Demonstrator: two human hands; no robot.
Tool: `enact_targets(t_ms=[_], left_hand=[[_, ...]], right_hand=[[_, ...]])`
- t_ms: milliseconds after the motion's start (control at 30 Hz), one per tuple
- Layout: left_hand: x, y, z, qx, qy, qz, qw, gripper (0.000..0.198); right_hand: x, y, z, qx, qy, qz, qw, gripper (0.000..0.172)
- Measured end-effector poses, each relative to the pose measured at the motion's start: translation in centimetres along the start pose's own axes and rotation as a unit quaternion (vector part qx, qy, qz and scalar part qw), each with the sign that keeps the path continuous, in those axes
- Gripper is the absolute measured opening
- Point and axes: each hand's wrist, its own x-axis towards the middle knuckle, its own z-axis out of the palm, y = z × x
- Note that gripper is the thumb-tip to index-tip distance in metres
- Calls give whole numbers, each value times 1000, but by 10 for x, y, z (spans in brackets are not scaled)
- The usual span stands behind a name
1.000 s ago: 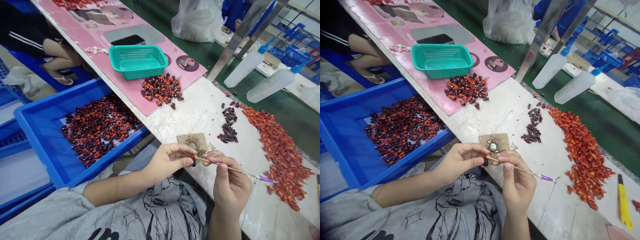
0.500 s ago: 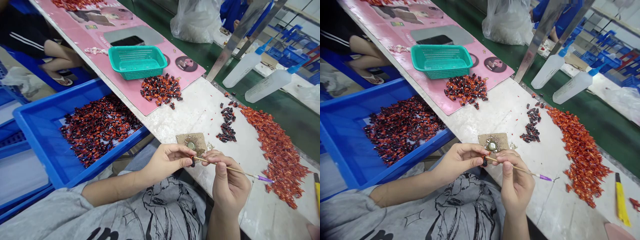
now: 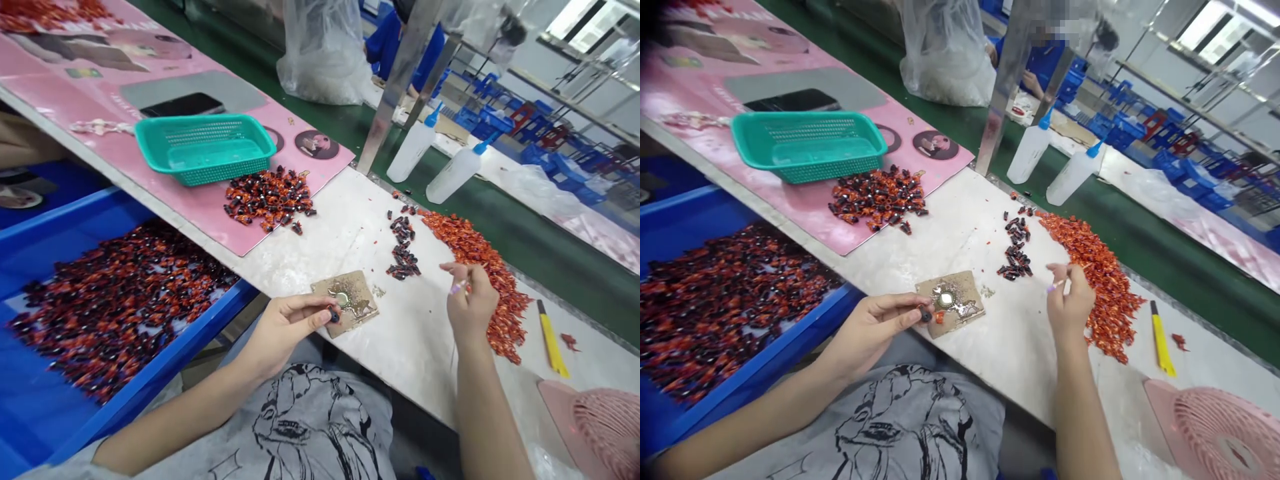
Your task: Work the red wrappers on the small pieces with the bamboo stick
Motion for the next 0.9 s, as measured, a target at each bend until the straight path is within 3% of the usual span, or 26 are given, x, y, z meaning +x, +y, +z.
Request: enact_targets(t_ms=[100, 200, 333, 467, 567, 667, 767, 833, 900], left_hand=[[1, 3, 4, 8, 6, -13, 1000, 29], [0, 5, 6, 19, 4, -16, 1000, 29], [-2, 6, 1, 22, -14, -2, 1000, 28], [-1, 4, -8, 37, -31, 13, 999, 28], [3, 3, -7, 35, -36, 25, 998, 28], [7, 5, 2, 0, -72, 30, 997, 29], [8, 7, 16, -42, -146, -1, 988, 28], [7, 7, 24, -59, -184, -25, 981, 29], [6, 7, 29, -67, -189, -37, 979, 31]], right_hand=[[59, 37, 6, -84, -39, 24, 995, 29], [99, 51, 24, -119, -112, 24, 986, 25], [122, 49, 45, -103, -180, 9, 978, 28], [123, 44, 44, -50, -174, 3, 984, 28], [102, 31, 28, 16, -135, 0, 991, 30], [49, -1, 6, 108, -130, -16, 986, 31], [-16, -47, -11, 198, -178, -42, 963, 21], [-50, -75, -13, 311, -204, -48, 927, 6], [-70, -93, -5, 367, -168, -36, 914, 10]])
